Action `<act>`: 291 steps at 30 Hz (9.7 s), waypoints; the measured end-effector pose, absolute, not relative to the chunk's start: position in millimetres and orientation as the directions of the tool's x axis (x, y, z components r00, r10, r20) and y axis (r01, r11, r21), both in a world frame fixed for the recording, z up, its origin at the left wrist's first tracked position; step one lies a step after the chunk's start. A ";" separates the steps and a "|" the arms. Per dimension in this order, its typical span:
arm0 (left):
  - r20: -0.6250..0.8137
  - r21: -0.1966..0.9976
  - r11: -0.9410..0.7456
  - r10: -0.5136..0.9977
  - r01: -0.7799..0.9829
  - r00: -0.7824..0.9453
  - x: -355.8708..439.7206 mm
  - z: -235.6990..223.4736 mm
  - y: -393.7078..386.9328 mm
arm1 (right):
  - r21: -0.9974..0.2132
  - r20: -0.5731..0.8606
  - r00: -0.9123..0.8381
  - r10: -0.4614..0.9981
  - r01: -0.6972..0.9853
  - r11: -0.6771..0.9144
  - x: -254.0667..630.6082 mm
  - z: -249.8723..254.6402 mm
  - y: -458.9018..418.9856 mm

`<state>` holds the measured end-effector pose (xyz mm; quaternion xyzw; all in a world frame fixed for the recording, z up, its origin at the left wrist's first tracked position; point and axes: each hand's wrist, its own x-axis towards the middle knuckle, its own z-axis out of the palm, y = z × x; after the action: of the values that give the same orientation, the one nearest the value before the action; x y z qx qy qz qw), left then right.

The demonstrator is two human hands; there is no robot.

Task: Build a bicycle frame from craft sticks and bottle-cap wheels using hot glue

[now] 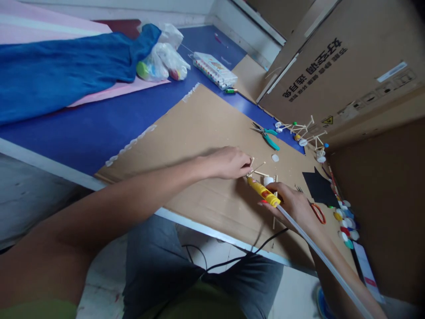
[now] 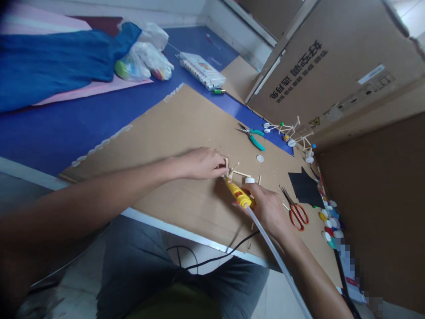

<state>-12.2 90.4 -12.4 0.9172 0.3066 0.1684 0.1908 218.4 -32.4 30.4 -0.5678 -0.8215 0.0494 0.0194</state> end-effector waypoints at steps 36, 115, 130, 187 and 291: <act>0.160 0.468 -0.733 0.619 0.494 0.769 -12.1 -9.6 88.7 | 0.078 0.044 -0.497 0.866 0.866 0.493 210.2 28.9 -35.4; 0.133 0.497 -0.716 0.621 0.490 0.773 -10.3 -15.3 91.0 | -0.777 -0.071 -0.304 0.950 0.614 0.139 264.0 11.2 1.8; 0.148 0.505 -0.716 0.622 0.482 0.769 -10.3 -17.9 91.6 | -0.801 -0.034 -0.304 0.952 0.578 0.156 266.7 5.1 3.3; 0.139 0.492 -0.724 0.613 0.483 0.778 -10.4 -15.0 90.8 | -0.816 -0.059 -0.295 0.954 0.565 0.124 269.8 7.0 0.9; 0.125 0.473 -0.754 0.569 0.455 0.813 -11.2 -10.7 95.8 | -0.156 0.260 -0.711 0.653 0.636 0.755 177.5 -28.5 -25.8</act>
<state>-11.2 95.8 -10.7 0.9272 0.2762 0.1316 0.2160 177.5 -25.8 -28.5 -0.3486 -0.9246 0.0273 0.1508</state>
